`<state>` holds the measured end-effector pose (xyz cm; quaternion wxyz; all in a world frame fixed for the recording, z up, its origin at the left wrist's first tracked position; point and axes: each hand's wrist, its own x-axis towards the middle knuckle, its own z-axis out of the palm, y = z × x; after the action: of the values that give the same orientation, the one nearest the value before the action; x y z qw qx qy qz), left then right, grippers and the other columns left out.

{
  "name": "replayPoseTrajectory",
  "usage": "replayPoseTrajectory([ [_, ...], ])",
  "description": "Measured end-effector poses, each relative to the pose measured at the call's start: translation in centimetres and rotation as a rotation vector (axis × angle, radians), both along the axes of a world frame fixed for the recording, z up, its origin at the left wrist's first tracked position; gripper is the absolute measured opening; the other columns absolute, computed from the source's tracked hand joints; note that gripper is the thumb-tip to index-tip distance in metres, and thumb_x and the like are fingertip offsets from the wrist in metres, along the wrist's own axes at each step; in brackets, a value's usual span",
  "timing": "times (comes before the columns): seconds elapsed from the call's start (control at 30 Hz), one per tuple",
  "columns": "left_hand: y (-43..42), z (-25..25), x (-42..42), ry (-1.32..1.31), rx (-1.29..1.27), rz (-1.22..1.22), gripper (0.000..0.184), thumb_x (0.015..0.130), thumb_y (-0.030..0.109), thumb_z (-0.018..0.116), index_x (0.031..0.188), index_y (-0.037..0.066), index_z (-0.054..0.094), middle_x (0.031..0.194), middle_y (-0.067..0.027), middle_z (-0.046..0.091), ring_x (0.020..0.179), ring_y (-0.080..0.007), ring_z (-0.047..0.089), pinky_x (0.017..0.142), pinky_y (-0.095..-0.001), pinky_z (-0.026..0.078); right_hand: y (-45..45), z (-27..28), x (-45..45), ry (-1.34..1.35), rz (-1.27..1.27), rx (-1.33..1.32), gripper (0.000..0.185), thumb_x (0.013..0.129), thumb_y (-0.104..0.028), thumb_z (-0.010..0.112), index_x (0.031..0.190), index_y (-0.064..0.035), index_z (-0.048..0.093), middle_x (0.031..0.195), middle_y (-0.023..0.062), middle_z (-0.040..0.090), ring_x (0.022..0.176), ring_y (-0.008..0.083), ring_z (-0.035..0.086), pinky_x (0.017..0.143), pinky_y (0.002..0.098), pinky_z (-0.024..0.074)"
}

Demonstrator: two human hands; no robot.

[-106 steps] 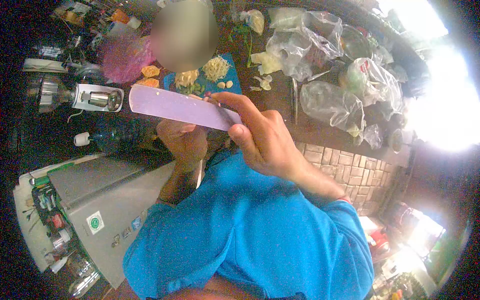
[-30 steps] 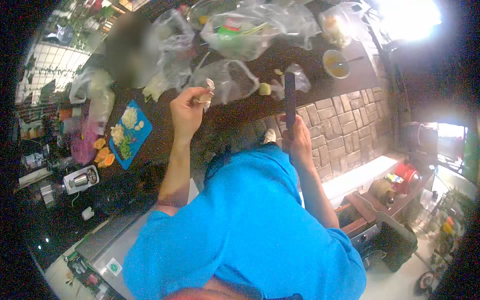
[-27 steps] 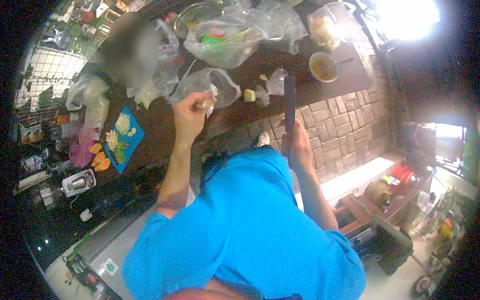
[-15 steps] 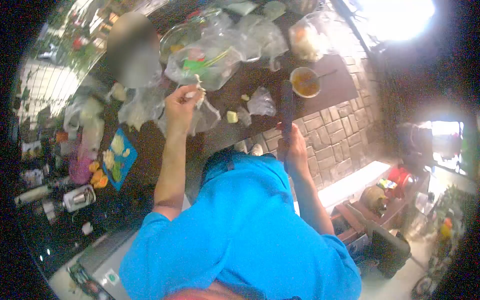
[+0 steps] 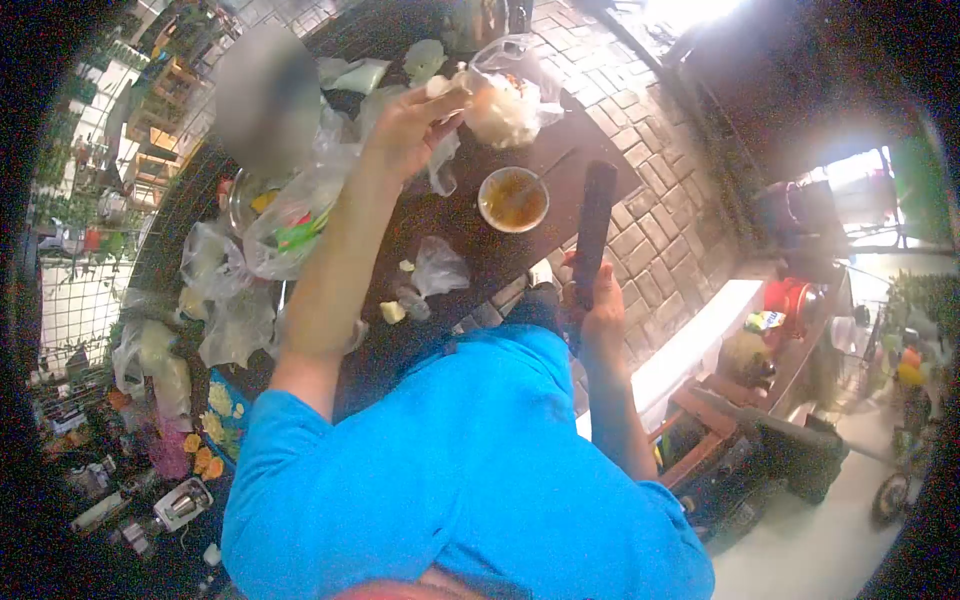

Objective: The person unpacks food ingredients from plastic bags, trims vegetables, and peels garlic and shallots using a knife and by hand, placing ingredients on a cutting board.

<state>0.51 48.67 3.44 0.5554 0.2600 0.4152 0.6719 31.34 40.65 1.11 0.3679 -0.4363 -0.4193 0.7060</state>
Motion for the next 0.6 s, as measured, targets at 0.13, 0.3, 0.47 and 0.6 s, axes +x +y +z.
replayPoseTrajectory([
  [0.13,7.0,-0.9,0.3,0.350,-0.114,-0.167,0.024,0.083,0.010,0.072,0.102,-0.002,0.068,0.097,-0.0084,0.069,0.085,-0.0114,0.065,0.077,-0.0250,0.052,7.2,-0.3,1.8,0.117,0.078,-0.077,0.054,0.098,-0.056,0.032,0.118,-0.0092,0.051,0.050,-0.0065,0.024,0.040,0.0052,0.019,0.041,0.0244,0.0165],
  [0.3,12.3,-1.7,1.5,1.152,-0.360,0.114,0.025,0.066,0.013,0.077,0.089,0.004,0.073,0.080,-0.0120,0.072,0.069,-0.0150,0.069,0.068,-0.0274,0.054,17.0,-0.6,3.9,0.094,0.216,-0.132,0.052,0.100,-0.053,0.030,0.118,-0.0089,0.051,0.050,-0.0063,0.024,0.040,0.0053,0.019,0.041,0.0244,0.0169],
  [0.47,13.7,-3.6,3.7,1.495,-0.278,0.179,0.027,0.069,0.003,0.066,0.095,0.002,0.071,0.077,-0.0217,0.066,0.074,-0.0329,0.067,0.068,-0.0389,0.054,24.4,-0.9,4.3,0.002,0.363,-0.093,0.053,0.102,-0.050,0.027,0.120,-0.0055,0.050,0.051,-0.0062,0.027,0.041,0.0052,0.021,0.040,0.0241,0.0172],
  [0.6,12.9,-3.3,4.8,1.563,-0.127,0.276,0.030,0.073,-0.002,0.056,0.099,0.002,0.068,0.084,-0.0234,0.065,0.080,-0.0375,0.065,0.072,-0.0431,0.053,27.0,-1.2,3.5,0.025,0.489,-0.108,0.053,0.102,-0.048,0.027,0.120,-0.0044,0.050,0.051,-0.0060,0.027,0.041,0.0047,0.021,0.040,0.0231,0.0177],
])
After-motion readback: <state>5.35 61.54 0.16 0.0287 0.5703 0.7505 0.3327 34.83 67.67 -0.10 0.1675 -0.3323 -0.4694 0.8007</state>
